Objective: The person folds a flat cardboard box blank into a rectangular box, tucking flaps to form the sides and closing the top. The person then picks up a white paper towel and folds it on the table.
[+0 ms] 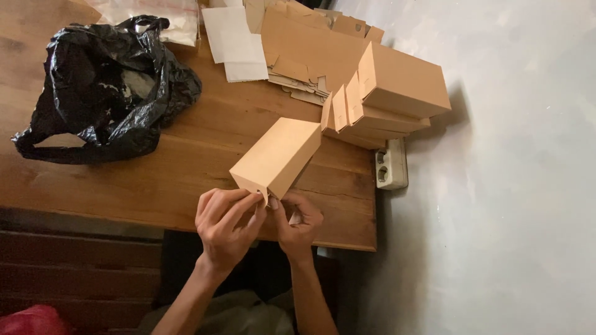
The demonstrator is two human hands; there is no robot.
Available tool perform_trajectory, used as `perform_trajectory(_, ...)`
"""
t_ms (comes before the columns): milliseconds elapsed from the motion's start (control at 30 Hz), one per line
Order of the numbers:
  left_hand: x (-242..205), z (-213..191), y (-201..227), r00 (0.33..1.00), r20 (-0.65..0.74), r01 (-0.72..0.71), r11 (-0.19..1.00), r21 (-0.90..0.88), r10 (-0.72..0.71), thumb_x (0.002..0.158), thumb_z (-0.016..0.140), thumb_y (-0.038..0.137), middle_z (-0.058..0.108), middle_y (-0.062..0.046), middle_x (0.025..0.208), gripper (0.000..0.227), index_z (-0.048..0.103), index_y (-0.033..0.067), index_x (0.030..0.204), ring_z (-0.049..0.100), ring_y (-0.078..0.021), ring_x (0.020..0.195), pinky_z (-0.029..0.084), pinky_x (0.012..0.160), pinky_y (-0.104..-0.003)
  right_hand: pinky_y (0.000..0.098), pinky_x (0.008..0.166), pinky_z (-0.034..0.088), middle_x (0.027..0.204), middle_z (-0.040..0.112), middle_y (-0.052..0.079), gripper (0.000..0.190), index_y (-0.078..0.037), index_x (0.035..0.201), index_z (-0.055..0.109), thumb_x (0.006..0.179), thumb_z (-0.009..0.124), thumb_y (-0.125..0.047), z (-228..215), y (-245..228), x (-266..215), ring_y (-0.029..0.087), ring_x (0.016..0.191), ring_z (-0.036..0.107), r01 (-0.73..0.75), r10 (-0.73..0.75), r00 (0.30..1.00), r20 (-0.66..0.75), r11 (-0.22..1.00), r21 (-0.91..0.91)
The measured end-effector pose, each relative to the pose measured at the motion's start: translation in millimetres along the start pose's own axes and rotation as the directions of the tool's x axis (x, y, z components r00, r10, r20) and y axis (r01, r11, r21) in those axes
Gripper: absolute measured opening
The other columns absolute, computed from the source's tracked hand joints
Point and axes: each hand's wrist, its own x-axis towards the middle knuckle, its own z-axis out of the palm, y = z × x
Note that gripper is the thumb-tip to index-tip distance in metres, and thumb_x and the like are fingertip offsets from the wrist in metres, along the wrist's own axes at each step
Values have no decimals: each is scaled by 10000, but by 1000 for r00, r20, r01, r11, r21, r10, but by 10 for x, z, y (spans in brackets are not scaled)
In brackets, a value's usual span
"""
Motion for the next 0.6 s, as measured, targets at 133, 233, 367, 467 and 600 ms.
perform_trajectory(133,27,-17,14,1000,20,-5,1000,-1,5,750,860,10,699,-31,807,144,799,115,826,646,-176,620,536,743,-324,383,743,596,796,767,120,47,19,898,750,862,780,14,24,-71,56,174,779,716,27,-27,1000,14,1000,14)
perform_trajectory(233,91,-66,64,999,54,-8,1000,-21,9,758,857,16,717,-21,838,138,810,121,834,669,-169,655,535,758,-330,389,760,594,807,757,136,48,28,902,743,867,774,15,8,-75,49,209,807,733,29,-30,999,19,998,56)
perform_trajectory(367,131,-89,43,997,54,-56,998,-37,58,768,844,-1,725,-40,853,153,823,124,853,672,-196,667,528,761,-341,379,761,595,805,755,124,18,29,896,746,886,750,15,35,-103,55,189,787,712,36,-37,999,11,998,60)
perform_trajectory(467,110,-85,-1,996,25,-84,995,-52,85,767,856,-6,737,-49,842,163,830,125,860,672,-210,665,530,760,-346,384,749,589,807,757,128,27,19,891,748,870,763,14,13,-66,35,191,786,712,56,-56,998,16,998,39)
perform_trajectory(600,113,-75,25,995,21,-98,993,-58,100,775,836,-4,741,-65,848,151,816,134,832,670,-248,680,529,768,-355,405,765,590,831,754,151,47,27,875,747,849,784,16,-17,-60,59,244,824,737,84,-87,995,39,994,73)
